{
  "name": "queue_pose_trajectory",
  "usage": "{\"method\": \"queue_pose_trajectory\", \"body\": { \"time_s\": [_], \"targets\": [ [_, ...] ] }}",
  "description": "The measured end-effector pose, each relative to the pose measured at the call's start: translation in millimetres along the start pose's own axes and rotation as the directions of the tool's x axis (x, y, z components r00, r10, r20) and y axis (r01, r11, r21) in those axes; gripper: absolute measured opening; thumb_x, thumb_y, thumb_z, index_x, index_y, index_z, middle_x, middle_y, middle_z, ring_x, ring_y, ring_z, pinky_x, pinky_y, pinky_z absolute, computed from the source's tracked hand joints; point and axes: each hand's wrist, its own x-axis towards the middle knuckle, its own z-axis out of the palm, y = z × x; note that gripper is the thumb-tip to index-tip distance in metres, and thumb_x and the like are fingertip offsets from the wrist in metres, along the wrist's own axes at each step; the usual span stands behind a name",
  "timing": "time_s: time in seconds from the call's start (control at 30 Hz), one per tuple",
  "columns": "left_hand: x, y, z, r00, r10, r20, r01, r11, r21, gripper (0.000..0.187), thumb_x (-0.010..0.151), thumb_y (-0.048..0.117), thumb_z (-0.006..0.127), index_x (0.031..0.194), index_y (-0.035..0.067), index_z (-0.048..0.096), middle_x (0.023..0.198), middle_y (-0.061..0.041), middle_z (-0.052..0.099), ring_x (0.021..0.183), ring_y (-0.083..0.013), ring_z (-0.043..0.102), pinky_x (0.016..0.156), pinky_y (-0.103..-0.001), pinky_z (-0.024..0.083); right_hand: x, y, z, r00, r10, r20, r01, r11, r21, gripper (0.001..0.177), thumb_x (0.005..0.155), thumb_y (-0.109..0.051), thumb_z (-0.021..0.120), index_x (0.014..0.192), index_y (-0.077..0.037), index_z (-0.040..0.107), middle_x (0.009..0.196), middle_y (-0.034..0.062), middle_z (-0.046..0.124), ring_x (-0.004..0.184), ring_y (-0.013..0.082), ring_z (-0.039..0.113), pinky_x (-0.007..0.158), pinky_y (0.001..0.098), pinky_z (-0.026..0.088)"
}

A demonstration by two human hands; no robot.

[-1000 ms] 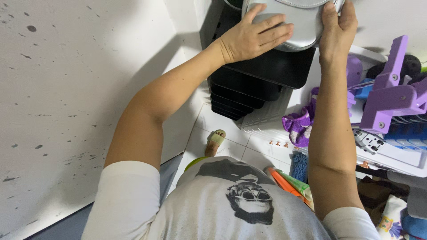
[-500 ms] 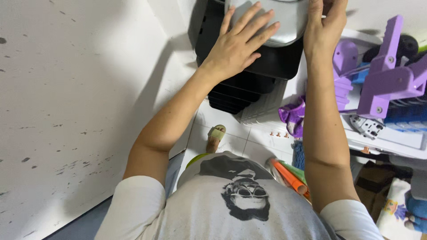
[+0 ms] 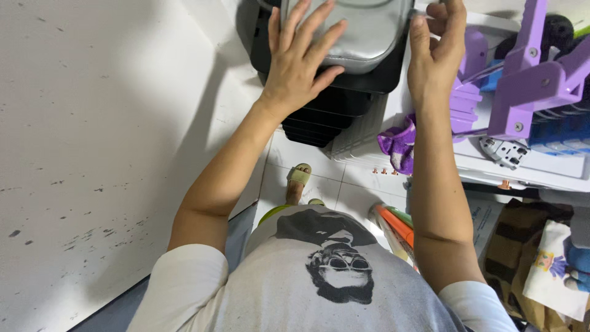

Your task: The person assembles a black plastic step stool by attaching legs and stacking the steps. They then place the assembled stool next to a white drawer unit and position a silver handbag on top of it.

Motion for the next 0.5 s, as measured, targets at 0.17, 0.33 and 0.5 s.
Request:
{"method": "queue_pose_trajectory", "body": {
  "time_s": [0.17,0.33,0.5],
  "targets": [
    [-4.6,1.4,3.5,0.999,-0.023,0.025,0.023,1.000,0.011,0.083,0.093,0.051,0.087,0.159,0.021,0.046,0.168,-0.005,0.031,0.159,-0.0299,0.016,0.128,-0.067,0.008,-25.8,-10.7,-15.7,1.000,0.021,0.014,-0.021,1.000,0.011,0.049,0.120,-0.017,0.071,0.157,-0.004,0.043,0.147,0.0176,0.062,0.126,0.0234,0.067,0.105,0.0363,0.059],
    [-18.2,6.7,-3.6,0.994,-0.111,-0.017,0.111,0.994,-0.001,0.078,0.101,0.058,0.082,0.156,0.015,0.047,0.165,-0.008,0.032,0.155,-0.0347,0.019,0.128,-0.065,0.009,-70.6,-17.7,-51.7,0.999,0.041,0.034,-0.044,0.994,0.102,0.031,0.117,-0.005,0.067,0.145,-0.001,0.056,0.139,0.0149,0.065,0.115,0.0193,0.067,0.104,0.0325,0.058],
    [-74.2,20.8,3.2,0.814,-0.446,-0.371,0.381,0.893,-0.238,0.045,0.107,0.025,0.069,0.147,0.013,0.052,0.152,-0.003,0.046,0.144,-0.0253,0.043,0.121,-0.044,0.036,-118.2,-3.9,-65.3,0.946,0.307,0.104,-0.321,0.930,0.178,0.032,0.099,0.013,0.050,0.127,0.004,0.064,0.117,0.0144,0.071,0.106,0.0198,0.072,0.099,0.0329,0.060]
  ]
}}
